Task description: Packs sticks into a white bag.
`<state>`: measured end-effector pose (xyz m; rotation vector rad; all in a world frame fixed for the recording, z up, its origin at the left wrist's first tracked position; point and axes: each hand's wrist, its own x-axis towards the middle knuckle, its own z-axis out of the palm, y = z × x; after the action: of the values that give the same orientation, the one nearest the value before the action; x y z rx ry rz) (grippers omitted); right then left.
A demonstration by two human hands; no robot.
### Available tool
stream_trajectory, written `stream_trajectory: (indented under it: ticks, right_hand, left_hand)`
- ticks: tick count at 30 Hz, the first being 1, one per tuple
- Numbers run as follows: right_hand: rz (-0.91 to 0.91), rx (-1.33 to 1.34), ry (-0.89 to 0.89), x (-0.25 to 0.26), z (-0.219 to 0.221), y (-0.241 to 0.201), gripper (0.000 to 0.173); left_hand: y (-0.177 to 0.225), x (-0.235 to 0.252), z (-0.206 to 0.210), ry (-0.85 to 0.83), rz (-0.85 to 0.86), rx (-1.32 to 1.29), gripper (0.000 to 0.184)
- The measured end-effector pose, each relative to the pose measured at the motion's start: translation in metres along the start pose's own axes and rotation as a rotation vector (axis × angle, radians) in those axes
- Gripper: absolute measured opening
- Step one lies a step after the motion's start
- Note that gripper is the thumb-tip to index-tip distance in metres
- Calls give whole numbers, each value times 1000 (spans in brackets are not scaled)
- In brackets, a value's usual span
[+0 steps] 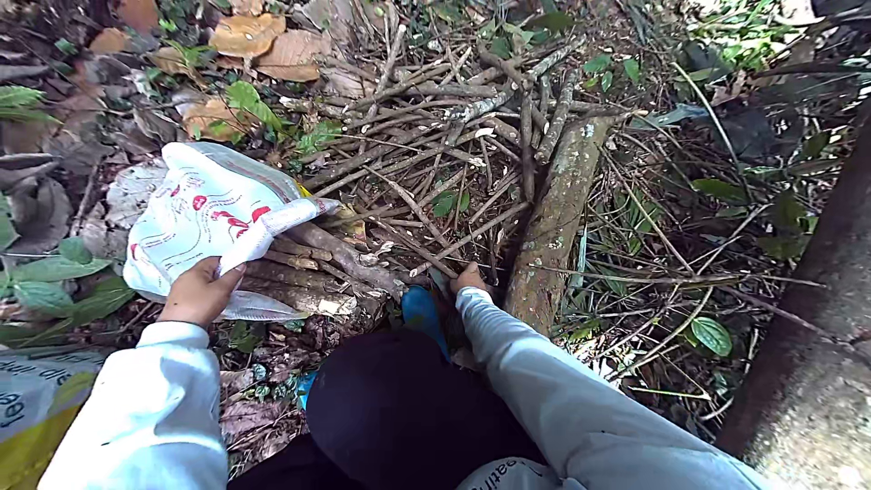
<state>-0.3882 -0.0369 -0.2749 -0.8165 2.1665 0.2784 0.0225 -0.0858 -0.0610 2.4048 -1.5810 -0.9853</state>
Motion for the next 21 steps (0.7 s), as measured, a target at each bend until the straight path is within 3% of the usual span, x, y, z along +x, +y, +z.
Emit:
stream_trajectory:
  ticks: [3, 6, 8, 10, 13, 18, 21]
  right_hand:
    - [-14, -33, -105, 9, -9, 3, 99]
    - [-132, -203, -264, 11, -33, -11, 68]
    - [-183, -326, -317, 6, -43, -23, 58]
    - [-242, -369, -332, 13, -35, -19, 58]
    - [-301, -182, -368, 29, -9, 1, 72]
    - [-320, -494, -449, -54, -41, -32, 56]
    - [-299, -497, -407, -60, -69, -32, 49]
  left_hand:
    - [-5, 0, 2, 2, 3, -5, 33]
    - [-5, -1, 1, -5, 6, 10, 32]
    - [-2, -1, 0, -15, 2, 30, 32]
    - [1, -1, 0, -22, -3, 43, 33]
    - [4, -1, 0, -28, 5, 57, 36]
    - [16, -5, -1, -72, -34, 85, 40]
    - [11, -3, -2, -84, -37, 104, 39]
